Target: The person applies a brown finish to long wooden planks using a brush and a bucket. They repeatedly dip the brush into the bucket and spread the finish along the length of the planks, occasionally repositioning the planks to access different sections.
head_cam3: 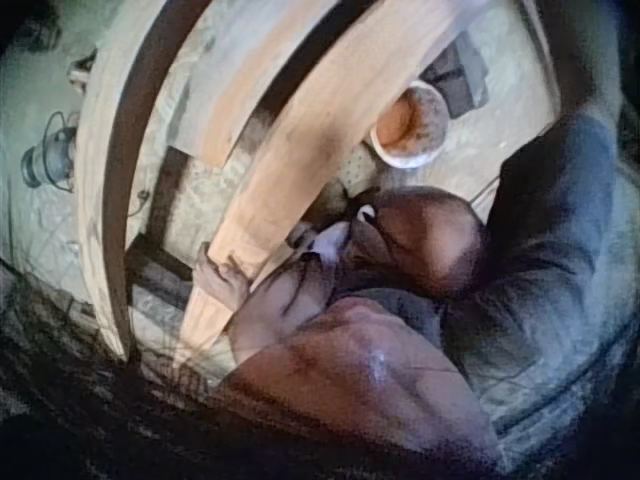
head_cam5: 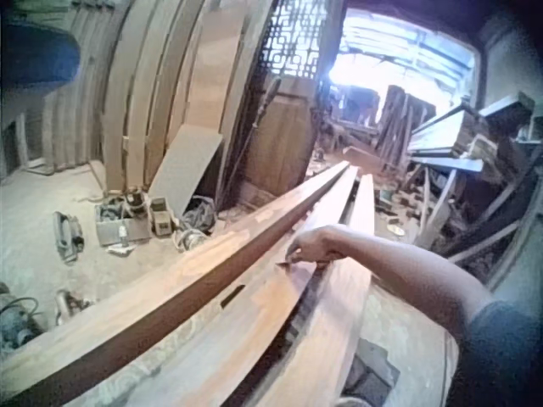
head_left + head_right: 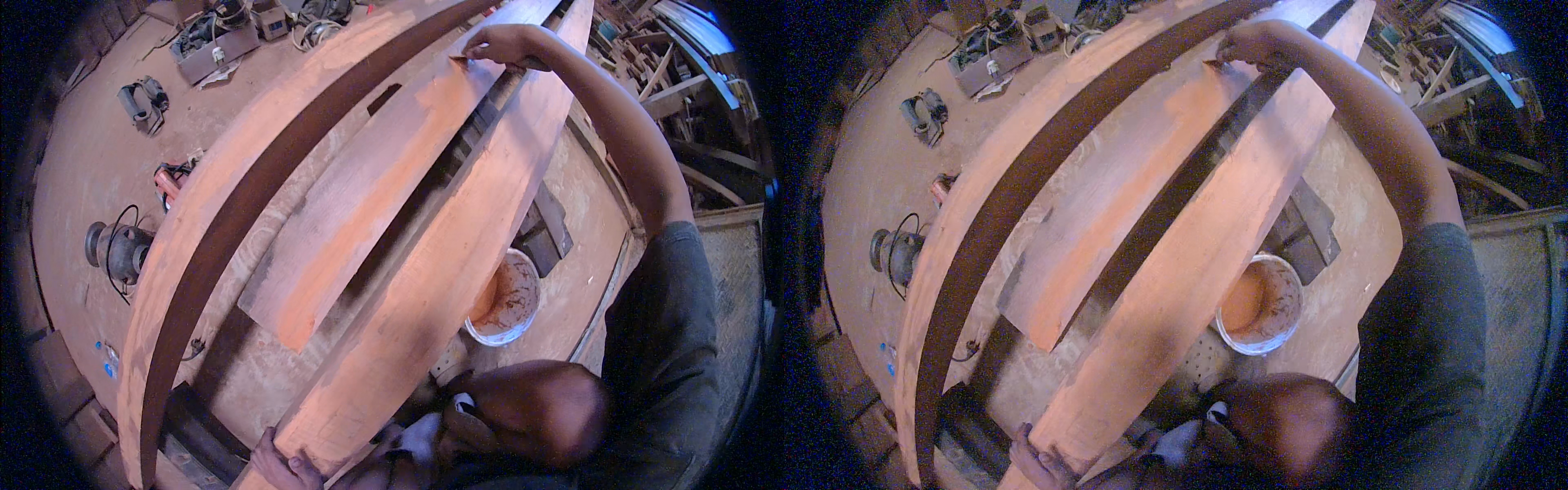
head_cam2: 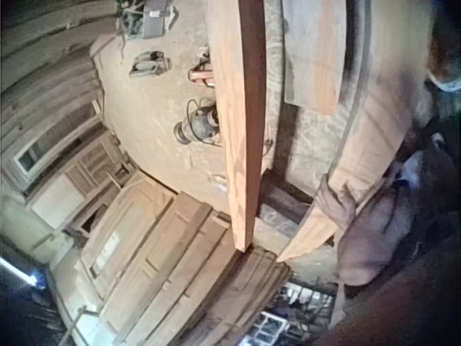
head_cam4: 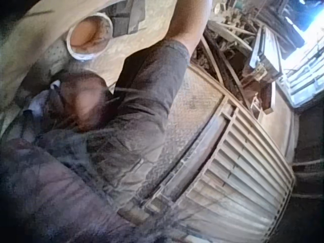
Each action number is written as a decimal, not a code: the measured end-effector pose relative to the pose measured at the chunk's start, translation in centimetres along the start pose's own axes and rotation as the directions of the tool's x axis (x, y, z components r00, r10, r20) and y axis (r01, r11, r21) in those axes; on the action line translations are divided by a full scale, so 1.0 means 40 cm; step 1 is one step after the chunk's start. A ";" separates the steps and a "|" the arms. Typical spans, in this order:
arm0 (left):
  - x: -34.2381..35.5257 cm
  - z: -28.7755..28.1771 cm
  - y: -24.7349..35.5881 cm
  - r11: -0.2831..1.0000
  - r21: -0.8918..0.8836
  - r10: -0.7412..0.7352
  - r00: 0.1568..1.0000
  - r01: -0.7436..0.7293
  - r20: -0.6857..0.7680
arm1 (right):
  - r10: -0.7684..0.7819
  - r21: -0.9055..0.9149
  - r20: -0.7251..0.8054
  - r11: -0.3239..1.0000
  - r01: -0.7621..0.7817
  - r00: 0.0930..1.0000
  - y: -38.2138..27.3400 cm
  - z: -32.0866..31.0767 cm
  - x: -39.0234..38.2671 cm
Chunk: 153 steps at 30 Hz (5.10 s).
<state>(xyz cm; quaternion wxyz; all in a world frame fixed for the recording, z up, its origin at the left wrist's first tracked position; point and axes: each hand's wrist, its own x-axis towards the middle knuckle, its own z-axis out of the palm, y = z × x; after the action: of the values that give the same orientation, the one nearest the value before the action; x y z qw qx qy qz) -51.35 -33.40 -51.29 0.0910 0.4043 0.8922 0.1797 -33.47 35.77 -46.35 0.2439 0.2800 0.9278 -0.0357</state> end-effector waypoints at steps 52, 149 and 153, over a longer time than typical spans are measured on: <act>0.011 -0.009 -0.019 0.996 0.022 -0.082 0.996 0.081 0.040 | 0.559 -0.218 0.336 0.829 -0.514 0.759 0.011 -0.016 0.026; -0.005 -0.006 -0.182 0.982 -0.021 -0.189 0.969 0.189 -0.158 | 0.323 0.210 -0.029 0.927 -0.311 0.946 -0.333 0.016 -0.177; -0.043 -0.015 -0.172 0.972 -0.048 -0.234 0.948 0.229 -0.216 | 0.390 0.456 -0.220 0.851 -0.259 0.894 -0.209 0.096 -0.181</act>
<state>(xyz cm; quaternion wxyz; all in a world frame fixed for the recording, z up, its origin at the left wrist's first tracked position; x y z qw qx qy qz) -55.14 -39.02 -53.41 0.0164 0.2734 0.9359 0.2216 -31.05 24.34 -46.89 0.0352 0.4817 0.8633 -0.1464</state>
